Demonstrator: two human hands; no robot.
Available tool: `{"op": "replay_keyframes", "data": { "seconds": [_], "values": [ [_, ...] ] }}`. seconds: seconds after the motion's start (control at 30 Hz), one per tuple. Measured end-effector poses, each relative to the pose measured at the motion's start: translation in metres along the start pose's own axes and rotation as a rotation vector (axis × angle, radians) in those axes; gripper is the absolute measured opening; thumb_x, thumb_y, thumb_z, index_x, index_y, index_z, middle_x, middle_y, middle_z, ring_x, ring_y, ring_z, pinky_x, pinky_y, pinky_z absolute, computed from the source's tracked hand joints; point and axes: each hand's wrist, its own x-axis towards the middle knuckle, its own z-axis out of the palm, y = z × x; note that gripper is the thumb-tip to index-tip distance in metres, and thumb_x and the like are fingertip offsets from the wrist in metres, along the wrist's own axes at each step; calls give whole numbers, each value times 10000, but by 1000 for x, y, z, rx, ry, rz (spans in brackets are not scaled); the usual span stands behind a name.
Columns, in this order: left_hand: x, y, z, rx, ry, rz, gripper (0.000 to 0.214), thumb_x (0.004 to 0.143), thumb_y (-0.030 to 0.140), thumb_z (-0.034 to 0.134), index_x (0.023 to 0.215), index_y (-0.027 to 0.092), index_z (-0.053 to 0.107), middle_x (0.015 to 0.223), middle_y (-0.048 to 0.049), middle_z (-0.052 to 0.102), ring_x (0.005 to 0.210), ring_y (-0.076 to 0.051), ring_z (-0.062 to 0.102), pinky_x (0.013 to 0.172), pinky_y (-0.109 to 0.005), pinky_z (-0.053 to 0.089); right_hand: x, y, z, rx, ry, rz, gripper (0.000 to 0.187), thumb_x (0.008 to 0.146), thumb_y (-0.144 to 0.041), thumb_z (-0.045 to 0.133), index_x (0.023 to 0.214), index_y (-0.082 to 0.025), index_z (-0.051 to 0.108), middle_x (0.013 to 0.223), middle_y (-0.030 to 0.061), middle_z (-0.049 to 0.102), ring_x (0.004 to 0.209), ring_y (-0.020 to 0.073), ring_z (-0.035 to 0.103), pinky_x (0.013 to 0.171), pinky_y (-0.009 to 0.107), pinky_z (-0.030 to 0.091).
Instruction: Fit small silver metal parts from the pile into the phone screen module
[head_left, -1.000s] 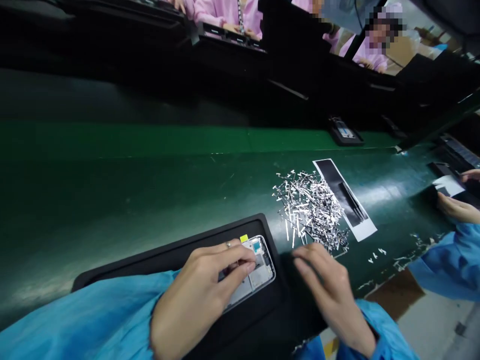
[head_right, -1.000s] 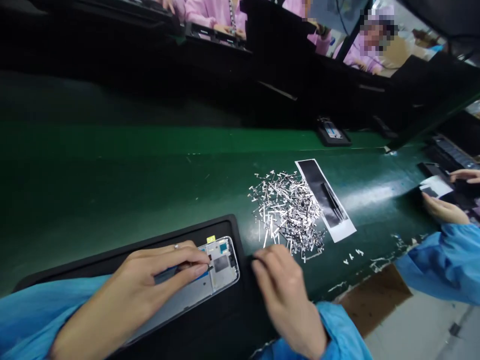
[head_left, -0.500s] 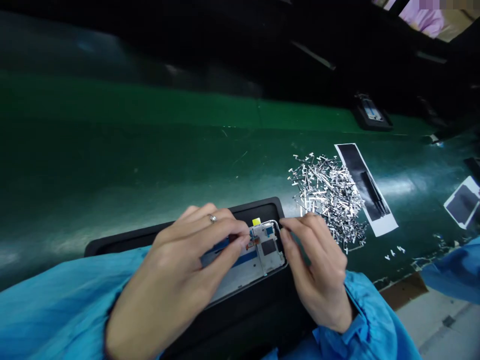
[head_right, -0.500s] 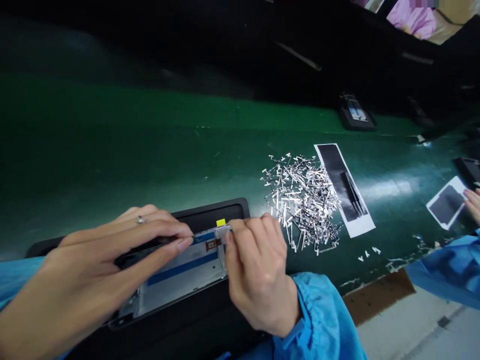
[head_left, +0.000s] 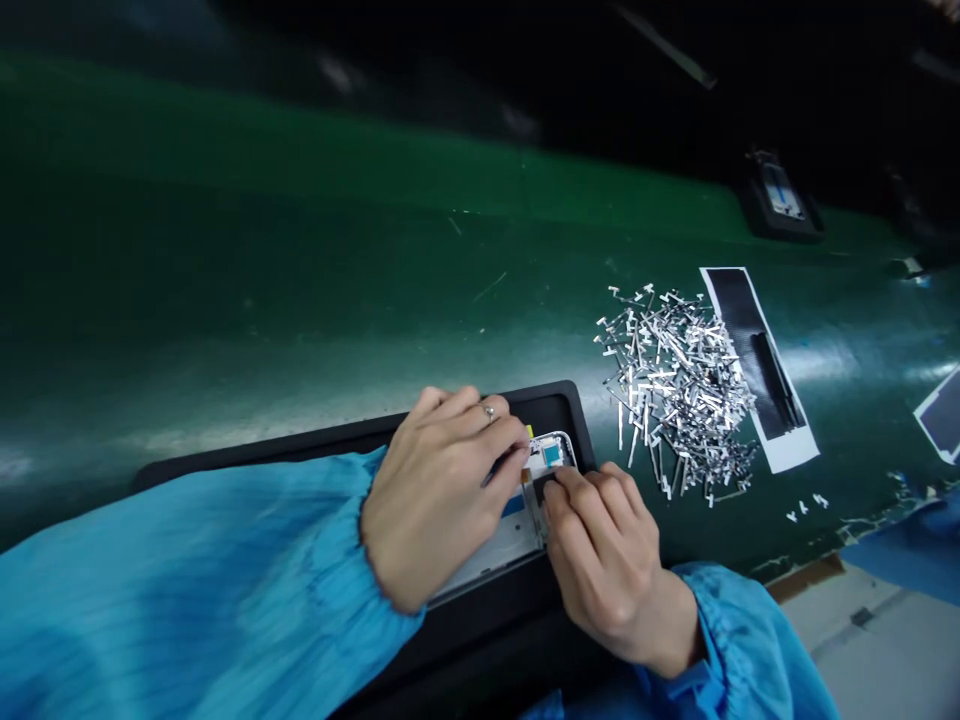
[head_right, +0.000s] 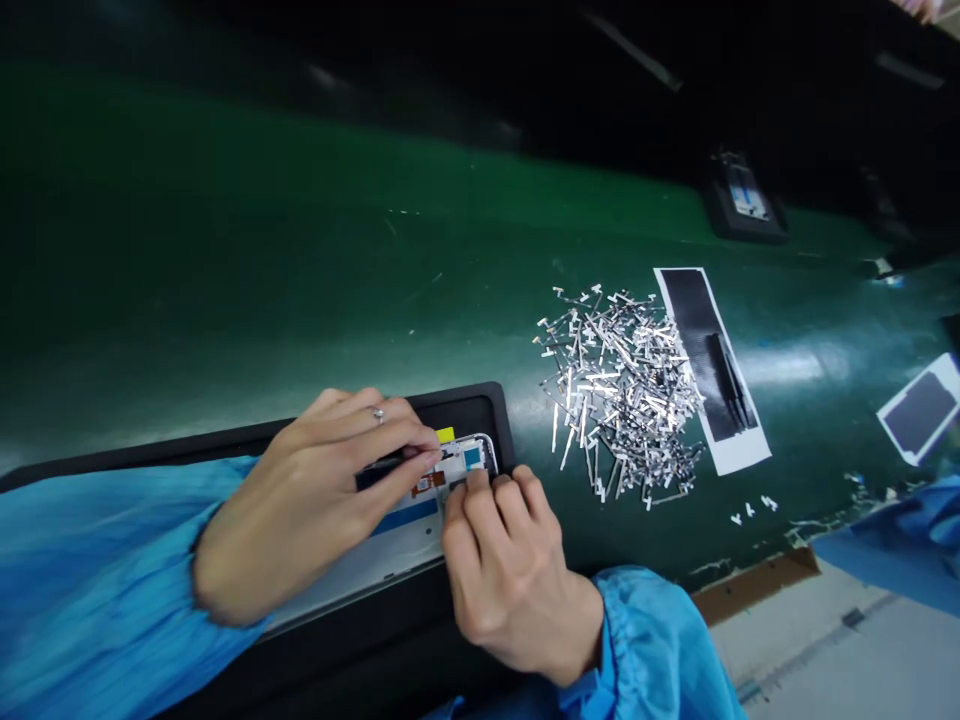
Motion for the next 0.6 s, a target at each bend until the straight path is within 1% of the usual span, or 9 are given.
{"op": "replay_keyframes", "data": {
  "seconds": [0.17, 0.43, 0.6],
  "values": [
    [0, -1, 8, 42, 75, 54, 257, 852, 168, 363, 672, 133, 544, 678, -47, 552, 626, -172, 442, 603, -340, 299, 0, 1, 0, -57, -10, -38, 310, 764, -71, 345, 1011, 7, 516, 1035, 203, 525, 850, 266, 461, 777, 416, 387],
    [1, -1, 10, 46, 114, 74, 223, 843, 174, 391, 672, 145, 531, 664, -27, 555, 638, -159, 487, 628, -335, 349, 0, 1, 0, -65, -48, -76, 305, 761, -80, 352, 996, -9, 533, 1122, 201, 506, 874, 275, 465, 792, 418, 372],
    [1, 1, 11, 17, 137, 74, 206, 836, 155, 407, 667, 145, 524, 654, -21, 557, 621, -151, 497, 631, -339, 361, 0, 1, 0, -63, -35, -79, 282, 774, -86, 347, 964, -32, 548, 1138, 182, 510, 871, 263, 470, 795, 409, 369]
  ]
}}
